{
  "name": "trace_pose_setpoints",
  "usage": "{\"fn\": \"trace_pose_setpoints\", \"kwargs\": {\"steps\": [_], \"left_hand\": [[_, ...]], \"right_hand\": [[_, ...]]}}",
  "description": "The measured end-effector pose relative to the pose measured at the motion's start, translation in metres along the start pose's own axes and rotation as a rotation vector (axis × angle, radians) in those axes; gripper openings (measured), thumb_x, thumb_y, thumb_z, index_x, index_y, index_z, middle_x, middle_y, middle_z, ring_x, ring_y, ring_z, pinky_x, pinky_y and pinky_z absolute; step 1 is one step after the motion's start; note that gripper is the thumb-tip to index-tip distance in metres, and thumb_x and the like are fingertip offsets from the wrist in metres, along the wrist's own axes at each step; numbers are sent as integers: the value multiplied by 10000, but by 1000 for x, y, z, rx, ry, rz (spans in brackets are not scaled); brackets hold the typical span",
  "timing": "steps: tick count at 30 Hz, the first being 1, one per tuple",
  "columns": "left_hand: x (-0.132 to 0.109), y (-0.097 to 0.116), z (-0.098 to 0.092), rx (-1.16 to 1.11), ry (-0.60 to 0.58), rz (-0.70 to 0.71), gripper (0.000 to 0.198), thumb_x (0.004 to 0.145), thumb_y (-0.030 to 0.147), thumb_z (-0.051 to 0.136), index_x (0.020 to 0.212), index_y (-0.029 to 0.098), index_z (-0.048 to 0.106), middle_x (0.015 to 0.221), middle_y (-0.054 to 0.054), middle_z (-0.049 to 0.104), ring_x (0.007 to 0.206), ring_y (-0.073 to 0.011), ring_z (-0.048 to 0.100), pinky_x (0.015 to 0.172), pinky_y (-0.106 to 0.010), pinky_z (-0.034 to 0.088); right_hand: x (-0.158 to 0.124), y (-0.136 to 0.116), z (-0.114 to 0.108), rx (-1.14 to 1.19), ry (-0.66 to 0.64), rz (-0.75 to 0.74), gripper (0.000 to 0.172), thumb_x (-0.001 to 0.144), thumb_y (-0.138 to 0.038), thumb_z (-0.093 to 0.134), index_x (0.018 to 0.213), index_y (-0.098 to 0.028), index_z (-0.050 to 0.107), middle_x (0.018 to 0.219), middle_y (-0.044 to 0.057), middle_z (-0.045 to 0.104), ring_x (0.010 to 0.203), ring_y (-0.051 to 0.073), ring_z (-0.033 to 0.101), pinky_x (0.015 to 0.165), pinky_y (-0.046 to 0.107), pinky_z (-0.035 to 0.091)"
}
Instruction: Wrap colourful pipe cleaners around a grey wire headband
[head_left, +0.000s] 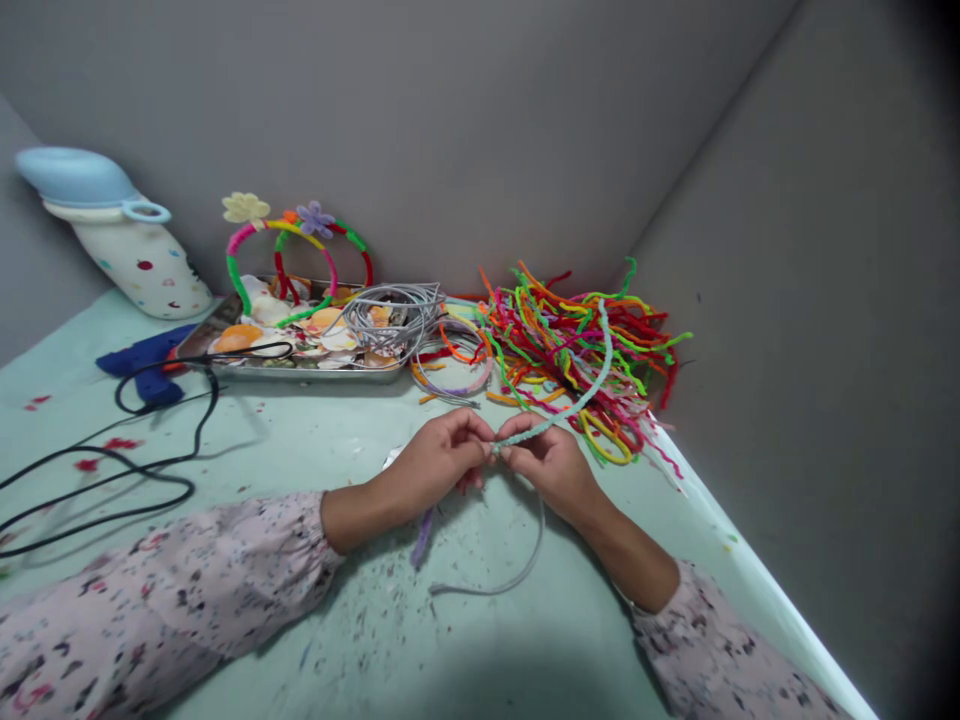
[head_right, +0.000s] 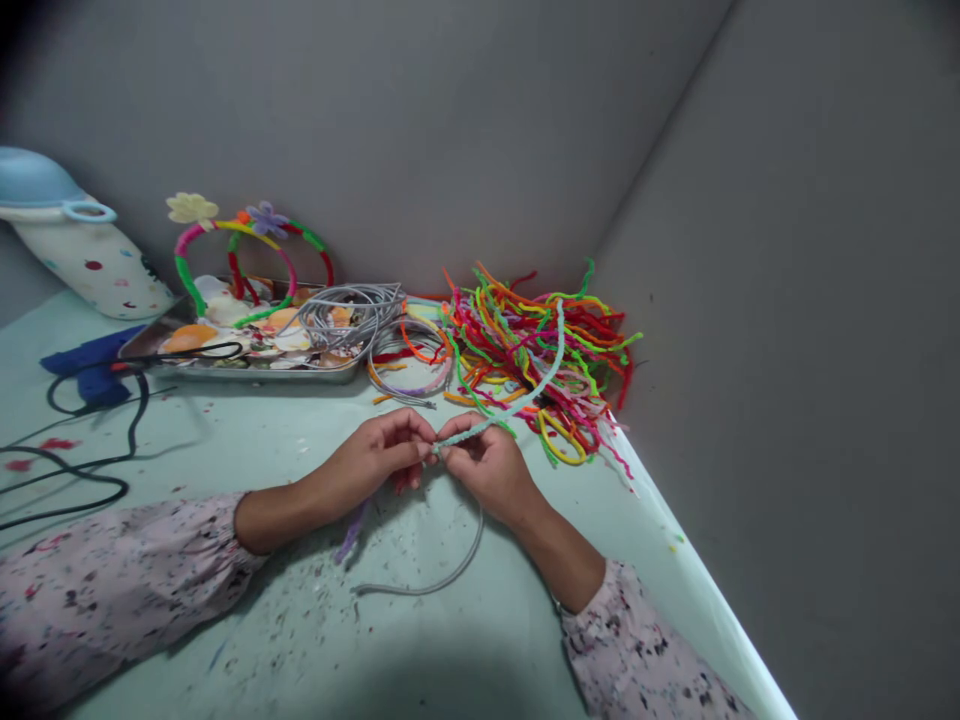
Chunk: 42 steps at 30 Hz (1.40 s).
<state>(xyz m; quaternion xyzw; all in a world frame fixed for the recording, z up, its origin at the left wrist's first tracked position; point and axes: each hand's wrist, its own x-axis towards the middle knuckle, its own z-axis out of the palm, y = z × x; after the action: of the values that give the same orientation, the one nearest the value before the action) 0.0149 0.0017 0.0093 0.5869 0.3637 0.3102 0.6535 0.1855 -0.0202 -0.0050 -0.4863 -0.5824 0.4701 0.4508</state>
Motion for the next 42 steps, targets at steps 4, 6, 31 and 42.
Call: {"fn": "trace_pose_setpoints", "kwargs": {"steps": [4, 6, 31, 42], "left_hand": [[-2, -4, -1, 241, 48, 50, 105, 794, 259, 524, 852, 172, 537, 595, 46, 520, 477, -78, 472, 446, -182, 335], [-2, -5, -1, 330, 61, 48, 105, 802, 253, 498, 830, 170, 557, 573, 43, 515, 470, -79, 450, 450, -187, 314], [-1, -7, 1, 229, 37, -22, 104, 787, 259, 489, 756, 167, 527, 507, 63, 433, 431, -68, 370, 431, -188, 281], [-2, -7, 1, 225, 40, -23, 117, 793, 275, 498, 762, 166, 528, 516, 64, 439, 424, -61, 370, 426, -186, 285]], "right_hand": [[1, 1, 0, -14, -5, 0, 151, 697, -199, 621, 842, -188, 580, 640, -40, 543, 514, 96, 481, 500, 227, 394], [1, 2, 0, -47, 5, -27, 141, 697, -189, 617, 834, -186, 587, 668, -36, 543, 523, 92, 470, 504, 226, 390], [-1, 6, 1, -202, -15, -117, 101, 761, -184, 594, 862, -190, 589, 797, 3, 603, 639, 114, 556, 584, 230, 441], [-2, 1, 4, -110, 12, -8, 113, 705, -197, 618, 814, -193, 587, 640, -33, 553, 503, 93, 471, 471, 217, 377]]}}
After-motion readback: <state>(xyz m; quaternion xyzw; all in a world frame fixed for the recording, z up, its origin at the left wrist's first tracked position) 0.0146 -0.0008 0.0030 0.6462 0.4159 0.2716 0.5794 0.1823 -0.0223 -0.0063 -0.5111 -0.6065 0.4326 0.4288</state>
